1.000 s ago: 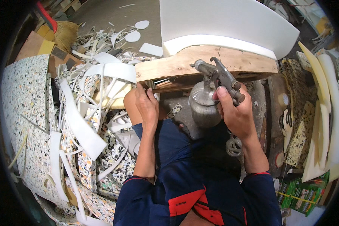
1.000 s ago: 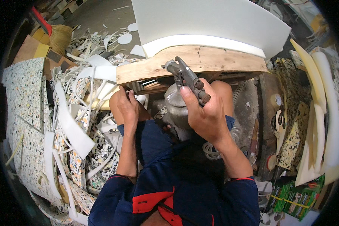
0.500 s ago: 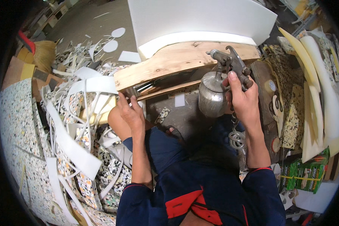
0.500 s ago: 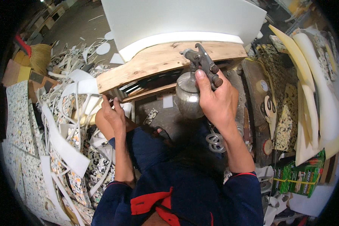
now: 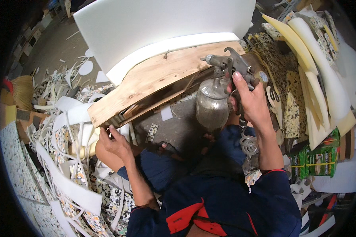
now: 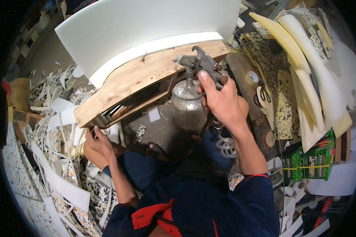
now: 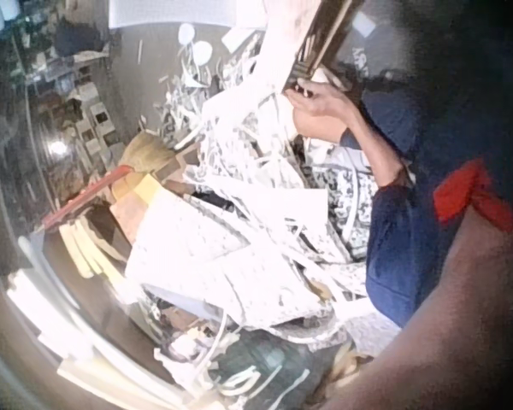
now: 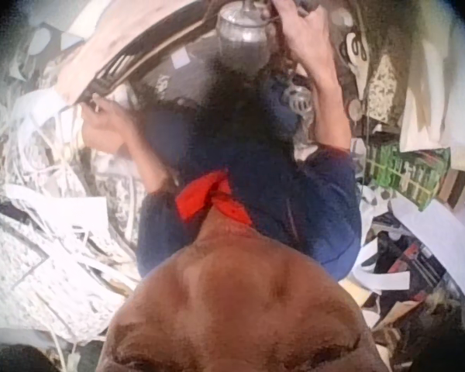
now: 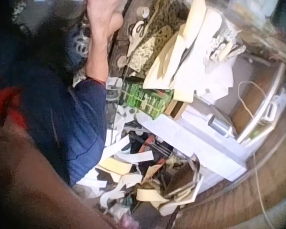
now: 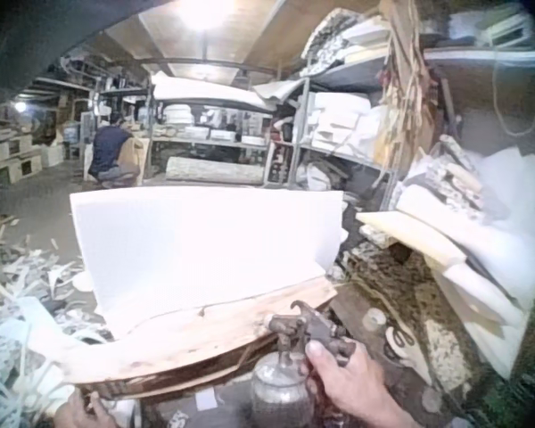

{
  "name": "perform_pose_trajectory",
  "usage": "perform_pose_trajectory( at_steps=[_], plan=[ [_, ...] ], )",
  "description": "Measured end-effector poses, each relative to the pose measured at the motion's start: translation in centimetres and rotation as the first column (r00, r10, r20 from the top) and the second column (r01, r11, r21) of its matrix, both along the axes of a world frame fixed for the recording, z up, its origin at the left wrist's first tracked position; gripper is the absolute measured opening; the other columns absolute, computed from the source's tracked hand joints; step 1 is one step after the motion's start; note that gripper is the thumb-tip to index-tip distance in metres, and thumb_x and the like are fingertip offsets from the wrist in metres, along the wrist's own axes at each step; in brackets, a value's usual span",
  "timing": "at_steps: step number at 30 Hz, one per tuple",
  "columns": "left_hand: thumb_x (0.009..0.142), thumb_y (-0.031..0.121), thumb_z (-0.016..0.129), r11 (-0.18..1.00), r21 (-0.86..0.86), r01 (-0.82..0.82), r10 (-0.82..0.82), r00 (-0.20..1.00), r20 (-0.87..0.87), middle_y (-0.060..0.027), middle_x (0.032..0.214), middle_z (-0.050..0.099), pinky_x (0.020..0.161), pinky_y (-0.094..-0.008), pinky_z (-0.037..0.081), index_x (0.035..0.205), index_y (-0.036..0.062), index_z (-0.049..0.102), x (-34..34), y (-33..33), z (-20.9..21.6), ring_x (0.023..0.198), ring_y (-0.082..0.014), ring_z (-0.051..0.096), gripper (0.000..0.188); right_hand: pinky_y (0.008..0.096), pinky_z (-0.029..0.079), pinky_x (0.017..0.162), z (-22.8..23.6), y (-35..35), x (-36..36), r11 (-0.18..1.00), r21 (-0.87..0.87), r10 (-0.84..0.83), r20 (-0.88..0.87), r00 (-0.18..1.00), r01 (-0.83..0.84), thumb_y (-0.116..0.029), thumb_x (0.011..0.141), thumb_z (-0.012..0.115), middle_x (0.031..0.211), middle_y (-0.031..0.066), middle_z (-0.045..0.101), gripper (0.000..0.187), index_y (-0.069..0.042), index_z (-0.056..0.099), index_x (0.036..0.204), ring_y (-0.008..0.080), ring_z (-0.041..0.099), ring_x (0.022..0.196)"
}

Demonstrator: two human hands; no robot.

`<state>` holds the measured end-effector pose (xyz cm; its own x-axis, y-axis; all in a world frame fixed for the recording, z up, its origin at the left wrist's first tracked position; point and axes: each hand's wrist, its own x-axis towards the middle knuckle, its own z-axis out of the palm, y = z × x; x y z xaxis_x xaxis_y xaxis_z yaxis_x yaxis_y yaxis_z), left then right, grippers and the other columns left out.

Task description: The person sits on the floor and assembles a curved white foam piece onto a wooden frame. They apply adhesive with a spray gun, press the foam into place, trim excess material with scissors, and smooth the edges by hand.

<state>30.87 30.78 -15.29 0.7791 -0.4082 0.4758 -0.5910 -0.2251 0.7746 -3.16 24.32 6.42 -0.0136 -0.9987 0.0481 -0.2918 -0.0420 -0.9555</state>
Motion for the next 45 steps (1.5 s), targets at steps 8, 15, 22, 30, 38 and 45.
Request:
perform_pose_trajectory(
  at_steps=[8,15,22,30,38,45],
  plan=[
    [0.099,0.011,0.063,0.998,-0.060,0.025,-0.021,0.998,0.057,-0.0289,0.112,0.062,0.091,-0.0448,0.046,0.122,-0.0165,0.058,-0.2,-0.3,-0.1,0.100,-0.0395,0.060,0.037,0.0244,0.039,0.042,0.3,-3.2,-4.6,0.988,-0.029,-0.156,-0.061,0.986,0.155,-0.040,0.103,0.059,0.076,0.0007,0.058,0.040,-0.001,0.064,0.111,0.0075,0.051,0.051],
    [0.099,0.017,0.066,1.000,0.014,-0.011,0.010,0.997,0.074,-0.0306,0.119,0.062,0.095,-0.0451,0.047,0.125,-0.0168,0.058,0.4,-0.6,-0.6,0.104,-0.0423,0.060,0.043,0.0249,0.039,0.043,0.5,-5.6,-8.4,0.968,-0.051,-0.248,-0.069,0.966,0.245,-0.042,0.102,0.060,0.076,0.0007,0.058,0.037,-0.005,0.061,0.098,0.0078,0.051,0.051],
    [0.100,0.019,0.065,0.999,0.030,-0.033,0.029,0.995,0.100,-0.0314,0.121,0.062,0.094,-0.0412,0.049,0.127,-0.0176,0.057,1.3,-0.6,-1.7,0.106,-0.0387,0.061,0.046,0.0285,0.041,0.045,0.4,-7.0,-11.4,0.945,-0.105,-0.322,-0.157,0.934,0.308,-0.046,0.101,0.060,0.072,0.0024,0.058,0.045,-0.004,0.061,0.085,0.0106,0.053,0.052],
    [0.102,0.017,0.062,0.972,-0.175,0.159,-0.204,0.938,-0.282,-0.0290,0.135,0.058,0.097,-0.0365,0.051,0.153,-0.0055,0.035,0.2,-1.1,-1.7,0.114,-0.0307,0.063,0.062,0.0330,0.042,0.047,-0.6,-8.4,-14.2,0.933,-0.214,-0.360,-0.495,0.791,0.290,-0.042,0.101,0.059,0.072,0.0031,0.060,0.044,-0.001,0.063,0.086,0.0132,0.052,0.051],
    [0.103,0.017,0.059,0.996,0.062,0.065,-0.046,0.963,-0.264,-0.0271,0.133,0.061,0.092,-0.0375,0.052,0.156,-0.0004,0.033,-1.7,-1.0,0.0,0.111,-0.0304,0.065,0.062,0.0241,0.041,0.043,1.0,-3.8,-12.8,0.993,0.049,-0.105,-0.048,0.993,0.108,-0.042,0.101,0.061,0.080,0.0042,0.066,0.041,-0.002,0.064,0.106,0.0082,0.053,0.052],
    [0.101,0.012,0.062,0.982,-0.171,0.085,-0.152,0.890,-0.431,-0.0184,0.119,0.066,0.096,-0.0328,0.048,0.137,-0.0068,0.049,-0.1,-1.3,-3.1,0.106,-0.0233,0.062,0.042,0.0260,0.040,0.043,0.8,-4.1,-11.4,0.961,-0.025,-0.274,-0.188,0.943,0.274,-0.047,0.102,0.058,0.075,0.0030,0.063,0.047,-0.002,0.065,0.092,0.0090,0.051,0.051]
  ],
)
